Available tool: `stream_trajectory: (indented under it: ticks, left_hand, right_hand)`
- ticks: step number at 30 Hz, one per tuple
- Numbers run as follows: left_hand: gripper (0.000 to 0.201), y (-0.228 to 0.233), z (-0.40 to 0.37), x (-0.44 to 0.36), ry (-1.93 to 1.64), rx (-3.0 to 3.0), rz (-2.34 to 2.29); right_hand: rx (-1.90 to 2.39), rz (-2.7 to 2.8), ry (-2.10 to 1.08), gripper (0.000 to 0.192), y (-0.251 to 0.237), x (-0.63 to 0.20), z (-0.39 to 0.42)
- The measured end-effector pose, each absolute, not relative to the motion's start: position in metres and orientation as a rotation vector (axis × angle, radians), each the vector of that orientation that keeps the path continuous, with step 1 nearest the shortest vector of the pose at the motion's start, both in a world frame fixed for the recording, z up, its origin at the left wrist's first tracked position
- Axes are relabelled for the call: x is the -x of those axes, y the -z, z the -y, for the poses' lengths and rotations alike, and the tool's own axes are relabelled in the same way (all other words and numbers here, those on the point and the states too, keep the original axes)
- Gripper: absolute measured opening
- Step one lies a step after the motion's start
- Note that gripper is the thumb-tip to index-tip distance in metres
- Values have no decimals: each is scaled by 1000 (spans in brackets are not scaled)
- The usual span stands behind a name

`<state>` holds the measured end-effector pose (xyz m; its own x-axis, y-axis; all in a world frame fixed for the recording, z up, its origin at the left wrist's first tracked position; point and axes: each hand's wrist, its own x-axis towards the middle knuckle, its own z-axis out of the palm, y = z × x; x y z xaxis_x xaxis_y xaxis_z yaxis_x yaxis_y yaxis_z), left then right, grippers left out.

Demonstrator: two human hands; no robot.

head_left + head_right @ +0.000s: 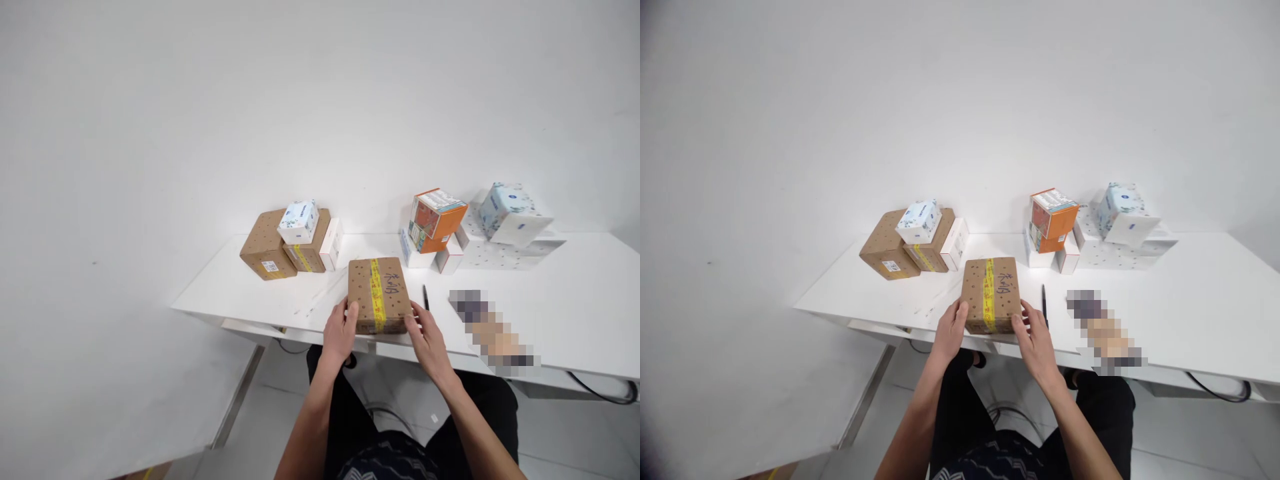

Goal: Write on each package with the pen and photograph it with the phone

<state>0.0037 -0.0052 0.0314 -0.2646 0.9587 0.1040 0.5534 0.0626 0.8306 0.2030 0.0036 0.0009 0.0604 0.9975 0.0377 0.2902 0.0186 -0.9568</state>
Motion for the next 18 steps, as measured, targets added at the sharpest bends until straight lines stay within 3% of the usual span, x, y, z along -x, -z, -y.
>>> stream_trajectory:
  ticks: [9,18]
  left_hand:
    - [44,-2,21,-18,-1447,-1500,-1557]
    - [25,17,30,-25,-1427,-1083,-1449]
  right_hand:
    - [1175,1255,-982,39,37,-211,-3]
    - [1258,1138,-1115,32,64,-223,15]
